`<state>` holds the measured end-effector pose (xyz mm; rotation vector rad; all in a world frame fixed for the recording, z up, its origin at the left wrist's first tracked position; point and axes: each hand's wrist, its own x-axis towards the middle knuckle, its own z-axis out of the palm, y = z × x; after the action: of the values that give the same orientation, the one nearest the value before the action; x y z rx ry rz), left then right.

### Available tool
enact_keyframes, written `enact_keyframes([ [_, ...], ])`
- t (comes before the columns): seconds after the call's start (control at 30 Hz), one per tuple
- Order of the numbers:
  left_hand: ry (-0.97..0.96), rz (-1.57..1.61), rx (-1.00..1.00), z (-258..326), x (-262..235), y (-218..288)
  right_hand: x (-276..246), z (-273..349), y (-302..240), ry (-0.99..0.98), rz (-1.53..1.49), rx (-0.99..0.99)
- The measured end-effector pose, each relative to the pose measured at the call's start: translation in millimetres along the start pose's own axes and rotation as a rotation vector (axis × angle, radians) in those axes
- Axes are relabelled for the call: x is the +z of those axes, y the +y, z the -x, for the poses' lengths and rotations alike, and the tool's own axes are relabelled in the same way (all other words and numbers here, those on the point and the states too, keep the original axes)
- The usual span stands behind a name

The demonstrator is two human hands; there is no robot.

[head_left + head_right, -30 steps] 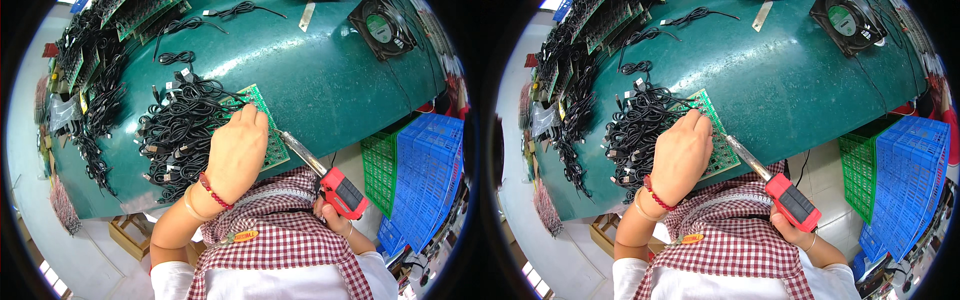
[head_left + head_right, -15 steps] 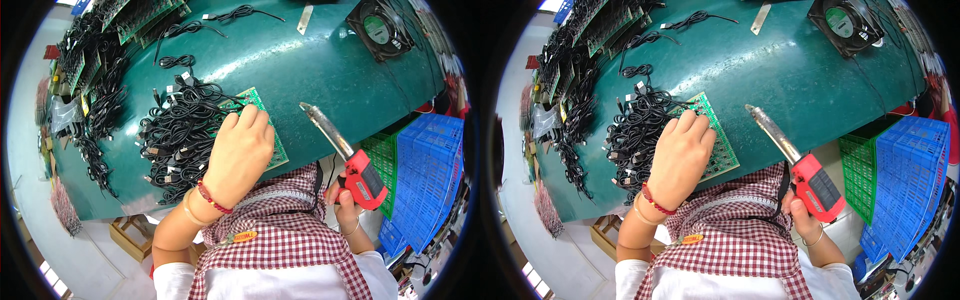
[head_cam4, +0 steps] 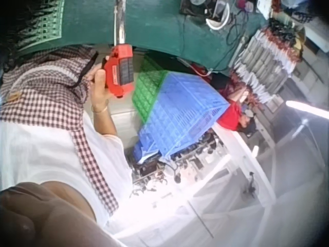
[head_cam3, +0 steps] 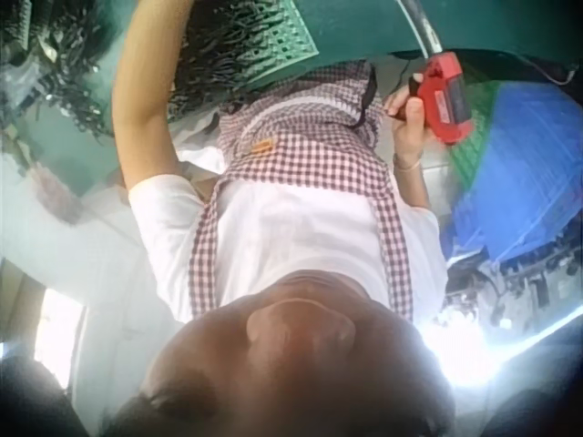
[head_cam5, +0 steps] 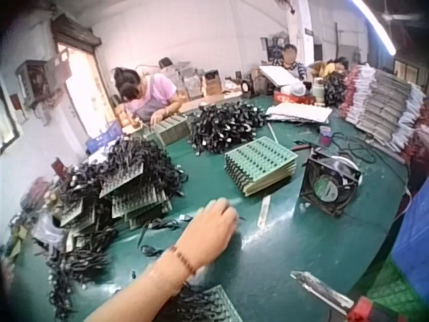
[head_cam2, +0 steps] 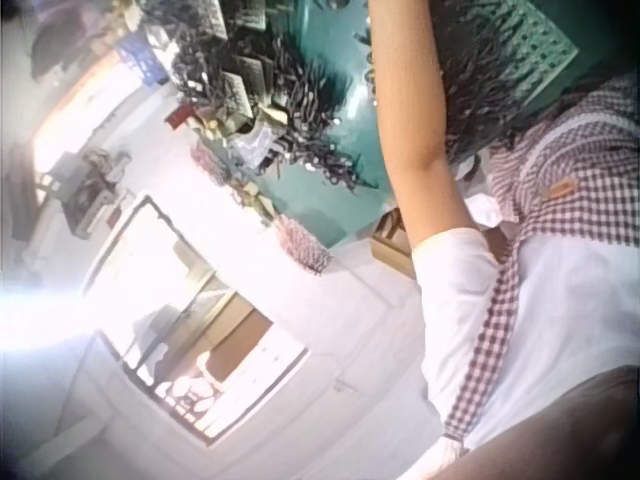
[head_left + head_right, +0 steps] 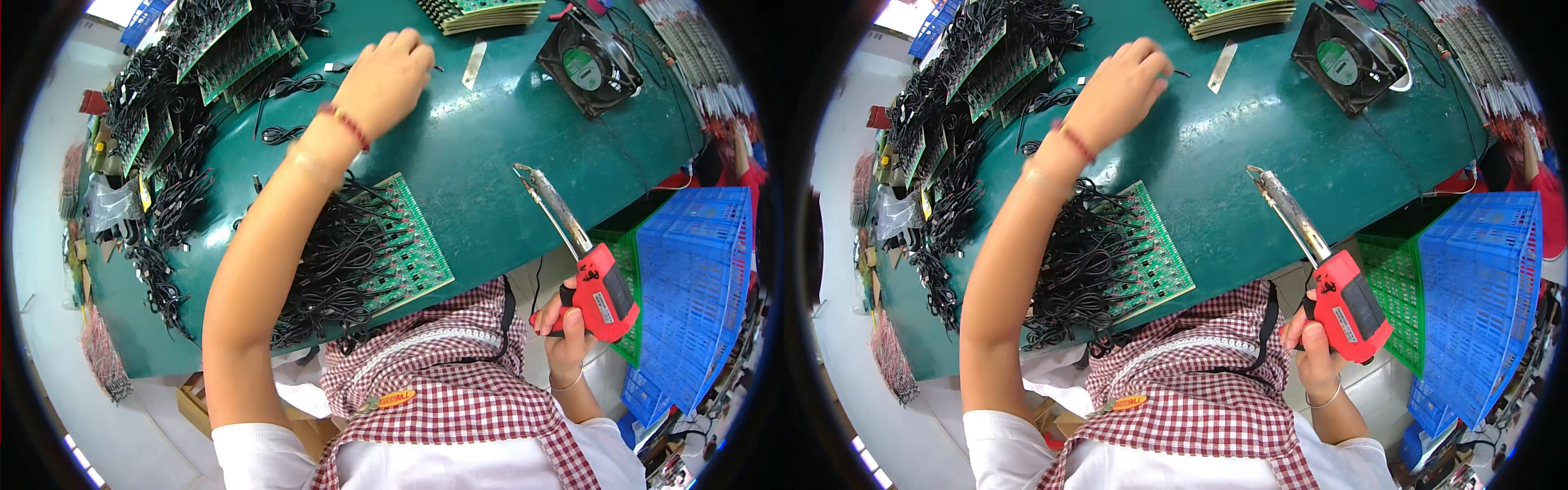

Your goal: The person positions cables onto a circuit board and solders the wire ends to the board using a soldering iron.

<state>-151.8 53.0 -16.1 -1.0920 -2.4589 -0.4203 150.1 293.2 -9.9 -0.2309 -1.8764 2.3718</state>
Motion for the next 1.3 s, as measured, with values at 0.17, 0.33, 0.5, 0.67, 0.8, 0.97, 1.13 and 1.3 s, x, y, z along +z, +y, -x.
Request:
enact_keyframes([
  [0.17,-0.106,0.043,-0.046,-9,33,-26,3,3,-4,0.029,-0.023,-0.037],
  [0.33,-0.087,0.538,-0.199,-11,-27,17,0,0,-4,0.070,-0.022,0.011],
  [0.5,-0.084,0.342,-0.131,18,-104,60,1,-13,-5,-0.017,-0.024,-0.007],
  [0.67,-0.108,0.382,-0.344,58,-135,87,9,-18,1,-0.036,0.033,-0.048],
  [0.8,-0.146,0.500,-0.500,79,-143,107,13,-14,3,-0.063,0.017,-0.037],
  [0.97,-0.232,0.399,-0.547,94,-120,142,10,-7,5,-0.102,-0.053,0.002],
  [1.13,-0.282,0.072,-0.535,116,-82,168,11,-1,2,-0.099,0.054,0.013],
  [1.3,-0.228,-0.043,-0.588,119,-72,180,-2,17,4,-0.164,0.079,0.154],
])
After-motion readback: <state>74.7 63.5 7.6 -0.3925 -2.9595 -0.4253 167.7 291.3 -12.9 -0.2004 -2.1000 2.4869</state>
